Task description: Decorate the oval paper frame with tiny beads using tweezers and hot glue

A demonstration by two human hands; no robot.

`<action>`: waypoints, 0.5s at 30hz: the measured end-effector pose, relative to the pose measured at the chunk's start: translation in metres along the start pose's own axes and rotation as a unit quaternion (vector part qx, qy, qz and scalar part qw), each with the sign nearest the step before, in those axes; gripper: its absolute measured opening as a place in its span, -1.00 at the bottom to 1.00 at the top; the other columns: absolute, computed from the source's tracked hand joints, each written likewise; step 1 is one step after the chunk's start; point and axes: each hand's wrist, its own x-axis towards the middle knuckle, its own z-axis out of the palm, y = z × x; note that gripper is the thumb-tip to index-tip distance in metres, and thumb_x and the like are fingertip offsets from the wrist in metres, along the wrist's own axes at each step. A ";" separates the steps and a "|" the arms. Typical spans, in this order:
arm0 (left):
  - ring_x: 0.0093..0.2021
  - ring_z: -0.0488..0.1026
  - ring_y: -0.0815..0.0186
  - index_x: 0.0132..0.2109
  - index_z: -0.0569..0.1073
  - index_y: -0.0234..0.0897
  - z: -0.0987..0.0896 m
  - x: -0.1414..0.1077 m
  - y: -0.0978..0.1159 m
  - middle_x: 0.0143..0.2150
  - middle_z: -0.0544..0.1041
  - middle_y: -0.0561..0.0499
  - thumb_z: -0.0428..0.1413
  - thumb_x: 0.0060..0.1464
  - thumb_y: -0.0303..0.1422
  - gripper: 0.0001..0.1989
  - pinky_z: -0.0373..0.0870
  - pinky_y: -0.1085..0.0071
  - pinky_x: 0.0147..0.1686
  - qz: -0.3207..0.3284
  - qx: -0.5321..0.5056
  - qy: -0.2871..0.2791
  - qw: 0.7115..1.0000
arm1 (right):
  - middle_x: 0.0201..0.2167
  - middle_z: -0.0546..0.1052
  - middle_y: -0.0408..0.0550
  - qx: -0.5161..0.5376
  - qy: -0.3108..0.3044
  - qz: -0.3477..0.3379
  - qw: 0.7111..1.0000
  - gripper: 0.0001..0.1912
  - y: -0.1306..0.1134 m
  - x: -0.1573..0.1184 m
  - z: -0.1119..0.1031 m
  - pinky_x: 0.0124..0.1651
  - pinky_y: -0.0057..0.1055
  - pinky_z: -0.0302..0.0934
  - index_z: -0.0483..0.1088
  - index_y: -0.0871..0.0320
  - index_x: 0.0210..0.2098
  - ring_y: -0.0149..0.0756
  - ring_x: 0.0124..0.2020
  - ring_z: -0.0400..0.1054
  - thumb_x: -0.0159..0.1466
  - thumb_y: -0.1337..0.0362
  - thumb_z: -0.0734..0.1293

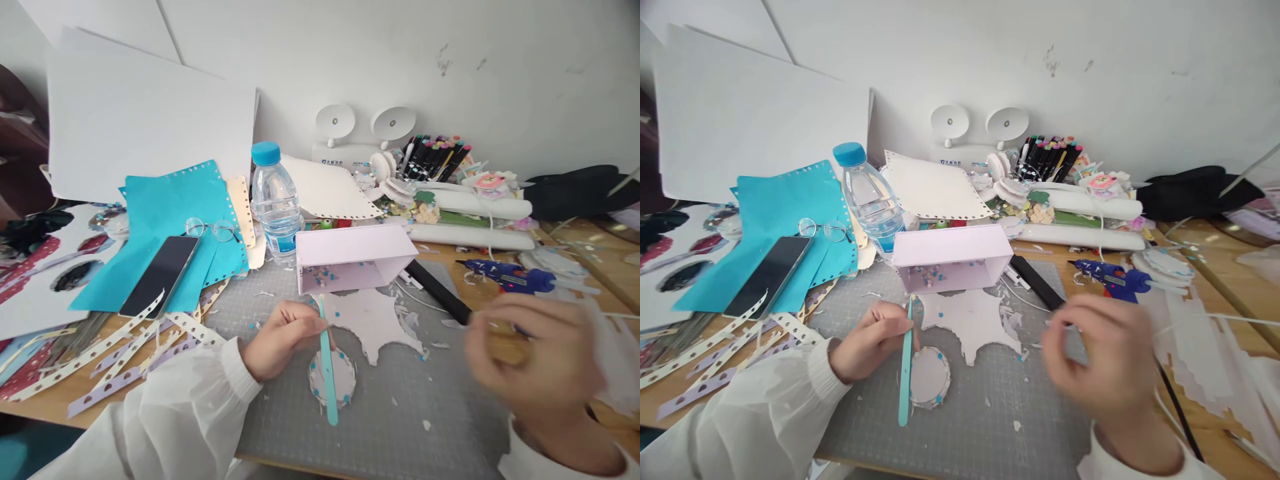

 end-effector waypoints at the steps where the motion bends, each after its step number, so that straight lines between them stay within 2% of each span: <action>1: -0.66 -0.12 0.51 -0.65 0.33 -0.35 0.000 0.000 0.001 -0.73 -0.05 0.21 0.13 0.01 -0.20 -0.60 -0.10 0.44 -0.58 -0.003 0.001 0.001 1.000 | -0.54 0.43 -0.09 -0.018 -0.076 -0.085 0.993 -0.87 -0.017 0.008 0.010 -0.49 -0.26 0.16 0.30 0.05 -0.50 -0.27 -0.55 0.30 0.07 0.35 0.36; 3: -0.65 -0.12 0.51 -0.63 0.33 -0.36 0.001 0.000 0.003 -0.72 -0.05 0.22 0.11 0.04 -0.19 -0.60 -0.12 0.43 -0.56 -0.003 0.008 0.004 1.000 | -0.40 0.48 -0.04 -0.011 -0.140 -0.242 0.960 -0.91 -0.048 0.020 0.031 -0.38 -0.26 0.22 0.33 0.12 -0.33 -0.25 -0.41 0.35 0.16 0.41 0.29; 4: -0.65 -0.13 0.51 -0.65 0.27 -0.34 0.001 0.000 0.004 -0.72 -0.06 0.22 0.11 0.05 -0.20 -0.58 -0.14 0.43 -0.56 0.001 0.012 0.008 1.000 | -0.40 0.48 -0.05 0.002 -0.151 -0.298 0.943 -0.87 -0.060 0.024 0.042 -0.37 -0.27 0.21 0.33 0.14 -0.27 -0.27 -0.40 0.34 0.18 0.44 0.27; 6: -0.63 -0.14 0.51 -0.68 0.11 -0.30 0.002 0.001 0.005 -0.71 -0.06 0.21 0.11 0.06 -0.21 -0.51 -0.17 0.42 -0.56 0.017 0.022 0.017 0.999 | -0.43 0.45 -0.09 0.010 -0.165 -0.366 0.916 -0.86 -0.077 0.029 0.059 -0.40 -0.29 0.16 0.31 0.18 -0.20 -0.30 -0.44 0.29 0.23 0.43 0.24; 8: -0.63 -0.15 0.51 -0.69 0.01 -0.28 0.002 0.001 0.004 -0.70 -0.06 0.20 0.10 0.06 -0.24 -0.48 -0.20 0.42 -0.57 0.035 0.039 0.021 0.998 | -0.51 0.38 -0.16 0.001 -0.149 -0.395 0.906 -0.88 -0.087 0.033 0.071 -0.44 -0.31 0.09 0.31 0.19 -0.23 -0.34 -0.49 0.22 0.26 0.46 0.21; 10: -0.62 -0.15 0.51 -0.68 0.01 -0.29 0.002 0.001 0.002 -0.69 -0.05 0.19 0.08 0.05 -0.28 -0.51 -0.20 0.43 -0.58 0.042 0.054 0.020 0.997 | -0.57 0.32 -0.21 -0.006 -0.126 -0.409 0.904 -0.89 -0.093 0.037 0.076 -0.48 -0.34 0.01 0.30 0.18 -0.31 -0.38 -0.55 0.15 0.26 0.48 0.19; 15: -0.59 -0.09 0.50 -0.67 0.04 -0.29 0.003 -0.001 -0.002 -0.66 -0.02 0.17 0.07 -0.02 -0.33 -0.58 -0.15 0.46 -0.58 0.002 0.068 0.029 0.997 | -0.64 0.23 -0.27 -0.010 -0.080 -0.427 0.901 -0.87 -0.099 0.038 0.078 -0.54 -0.35 -0.14 0.26 0.16 -0.37 -0.41 -0.63 0.03 0.26 0.48 0.19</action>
